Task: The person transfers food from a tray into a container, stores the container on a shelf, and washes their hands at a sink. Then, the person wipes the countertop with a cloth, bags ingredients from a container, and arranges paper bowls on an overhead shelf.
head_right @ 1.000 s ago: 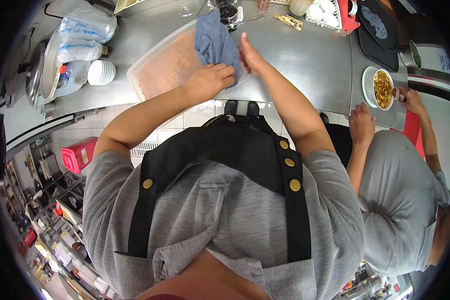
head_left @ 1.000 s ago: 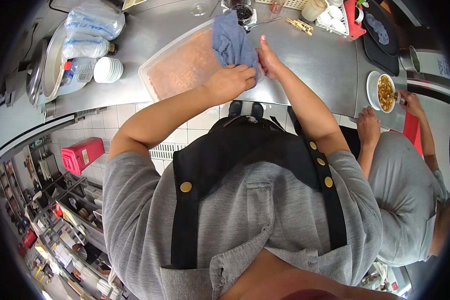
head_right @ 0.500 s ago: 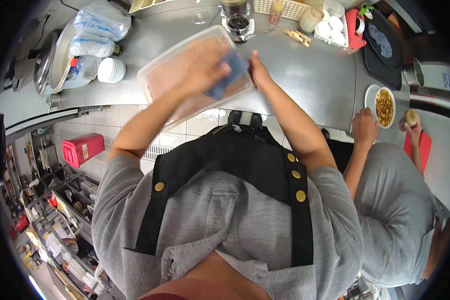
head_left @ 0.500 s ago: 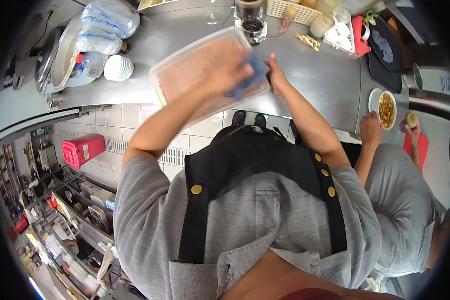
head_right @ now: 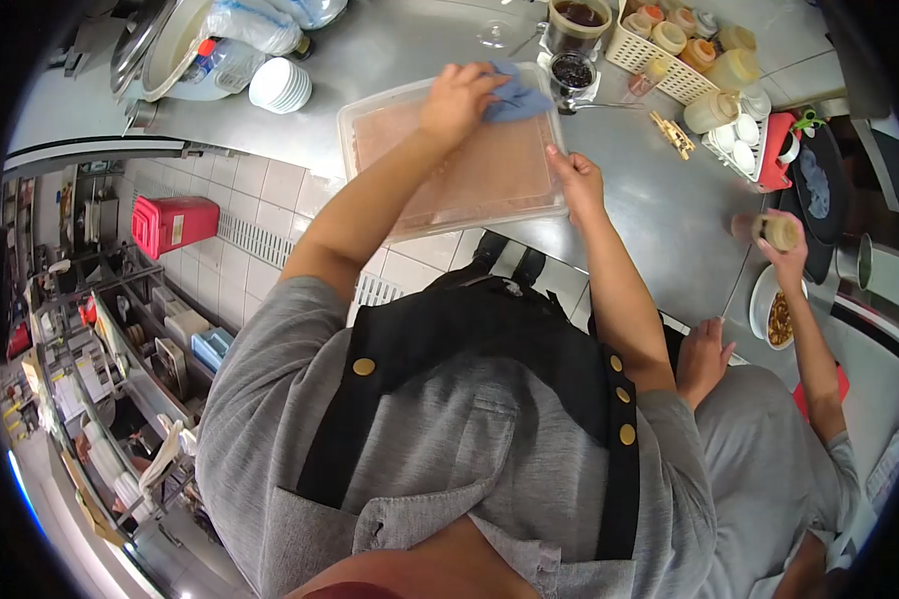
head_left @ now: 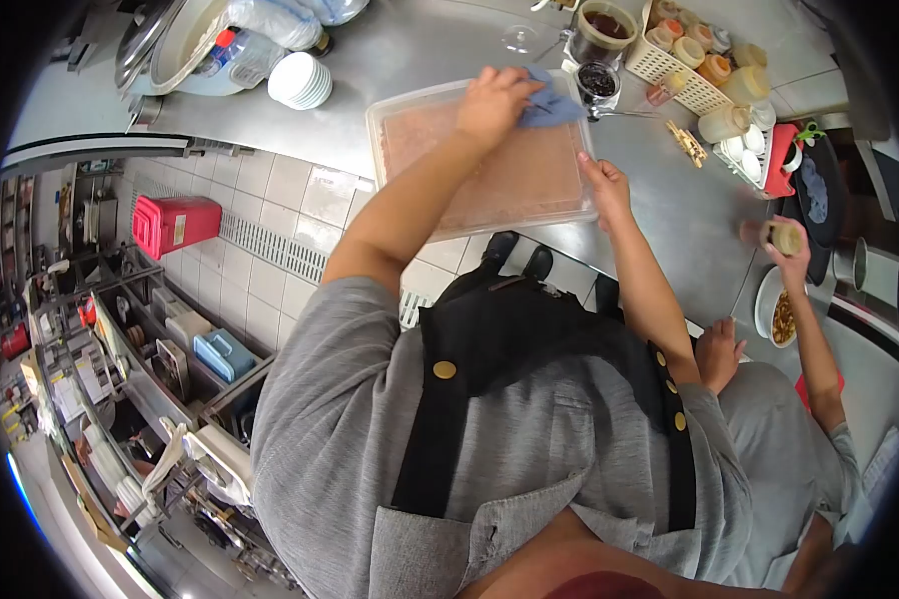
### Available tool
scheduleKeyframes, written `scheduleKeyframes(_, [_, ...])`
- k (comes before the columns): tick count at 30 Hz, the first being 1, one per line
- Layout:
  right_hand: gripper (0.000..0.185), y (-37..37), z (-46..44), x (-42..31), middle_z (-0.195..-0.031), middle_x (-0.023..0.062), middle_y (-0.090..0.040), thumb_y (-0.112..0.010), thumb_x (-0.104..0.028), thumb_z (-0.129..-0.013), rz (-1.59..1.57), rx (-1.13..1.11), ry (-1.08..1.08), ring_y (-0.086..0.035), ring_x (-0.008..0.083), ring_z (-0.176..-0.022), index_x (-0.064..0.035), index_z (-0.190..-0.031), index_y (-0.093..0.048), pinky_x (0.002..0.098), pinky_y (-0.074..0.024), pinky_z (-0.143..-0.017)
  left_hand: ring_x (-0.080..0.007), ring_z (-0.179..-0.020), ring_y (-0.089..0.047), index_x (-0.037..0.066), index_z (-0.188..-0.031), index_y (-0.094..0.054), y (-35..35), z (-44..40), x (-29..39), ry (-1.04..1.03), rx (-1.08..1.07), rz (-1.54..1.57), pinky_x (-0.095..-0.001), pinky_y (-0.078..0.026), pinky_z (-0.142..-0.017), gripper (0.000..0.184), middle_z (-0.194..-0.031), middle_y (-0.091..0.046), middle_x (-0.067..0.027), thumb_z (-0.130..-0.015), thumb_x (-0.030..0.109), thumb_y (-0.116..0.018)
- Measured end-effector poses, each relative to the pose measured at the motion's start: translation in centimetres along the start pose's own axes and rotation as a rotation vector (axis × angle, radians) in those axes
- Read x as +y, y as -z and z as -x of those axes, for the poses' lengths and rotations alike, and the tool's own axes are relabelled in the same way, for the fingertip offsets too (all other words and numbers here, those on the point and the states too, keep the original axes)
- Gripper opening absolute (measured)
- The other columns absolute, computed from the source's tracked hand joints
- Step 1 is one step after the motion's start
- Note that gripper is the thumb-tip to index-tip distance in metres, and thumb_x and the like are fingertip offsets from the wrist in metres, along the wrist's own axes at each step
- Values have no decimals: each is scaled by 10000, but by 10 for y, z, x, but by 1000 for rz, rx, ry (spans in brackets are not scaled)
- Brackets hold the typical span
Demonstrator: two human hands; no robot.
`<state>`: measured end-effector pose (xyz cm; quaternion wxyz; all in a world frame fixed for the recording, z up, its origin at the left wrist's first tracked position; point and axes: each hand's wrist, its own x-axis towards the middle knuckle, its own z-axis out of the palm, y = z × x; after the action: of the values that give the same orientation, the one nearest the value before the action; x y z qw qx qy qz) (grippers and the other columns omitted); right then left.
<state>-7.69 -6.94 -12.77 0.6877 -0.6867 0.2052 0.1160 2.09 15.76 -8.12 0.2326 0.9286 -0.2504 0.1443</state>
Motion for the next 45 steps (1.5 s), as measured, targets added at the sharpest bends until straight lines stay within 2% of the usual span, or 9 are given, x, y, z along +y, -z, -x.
scheduleKeyframes(15, [510,-16,-9,8,-564,-96,-366,-767,-386,-861,-45,59,66,-268,44,-539,-165,-560,-421,259,-210,-490,-353,-983,-623,82,-1069,-701,178,196,-175,421,-79,-217,-415,-492,-910,418,-1039,-669,-148,-739,-126,-550])
scheduleKeyframes(17, [521,-17,-10,9,-558,-93,-362,-768,-388,-860,-42,54,49,-263,47,-537,-164,-554,-410,260,-209,-489,-346,-964,-653,32,-1055,-689,191,185,-186,586,168,-1,-399,-500,-889,368,-1020,-675,-189,-770,-121,-512])
scheduleKeyframes(20, [526,-25,-14,8,-559,-97,-360,-769,-390,-859,-9,72,22,-258,52,-544,-167,-544,-412,265,-204,-495,-224,-964,-642,29,-1183,-633,168,132,-169,755,251,498,-329,-495,-841,311,-1029,-682,-144,-882,13,-557])
scheduleKeyframes(22, [519,-38,-10,-2,-565,-98,-364,-767,-383,-862,-86,74,42,-266,51,-555,-167,-543,-420,265,-206,-507,-271,-997,-608,142,-1229,-648,104,130,-186,460,144,86,-373,-489,-876,360,-1130,-648,-101,-879,212,-690])
scheduleKeyframes(23, [510,-40,-13,-1,-573,-93,-378,-764,-369,-867,-76,93,49,-277,50,-566,-166,-543,-426,260,-215,-519,-293,-1110,-537,171,-1205,-659,111,118,-121,480,56,-289,-421,-428,-975,359,-1247,-591,-73,-861,256,-713])
scheduleKeyframes(36, [519,-42,-23,5,-573,-90,-357,-770,-398,-852,-54,87,59,-269,60,-564,-147,-540,-440,279,-216,-506,-379,-1127,-503,52,-1146,-636,157,275,10,404,-79,218,-431,-413,-969,458,-1169,-568,-180,-738,-138,-553])
scheduleKeyframes(39, [513,-44,-26,10,-580,-85,-382,-761,-405,-857,-40,99,79,-286,62,-567,-145,-543,-450,278,-227,-506,-404,-1123,-502,27,-1170,-587,147,248,5,668,170,93,-470,-389,-1004,316,-1191,-569,-193,-856,-1,-608])
scheduleKeyframes(41, [509,-43,-25,12,-581,-86,-384,-762,-404,-857,-54,89,61,-288,62,-565,-145,-546,-454,278,-224,-505,-410,-1088,-500,60,-1172,-611,106,243,17,611,139,-293,-473,-408,-932,326,-1233,-552,-187,-848,65,-652])
scheduleKeyframes(45, [487,-43,-22,7,-584,-90,-403,-765,-403,-856,-95,49,39,-306,56,-555,-153,-561,-470,268,-239,-503,-371,-1019,-528,114,-1072,-681,45,177,77,254,43,-40,-452,-432,-899,300,-1177,-601,-147,-790,58,-594])
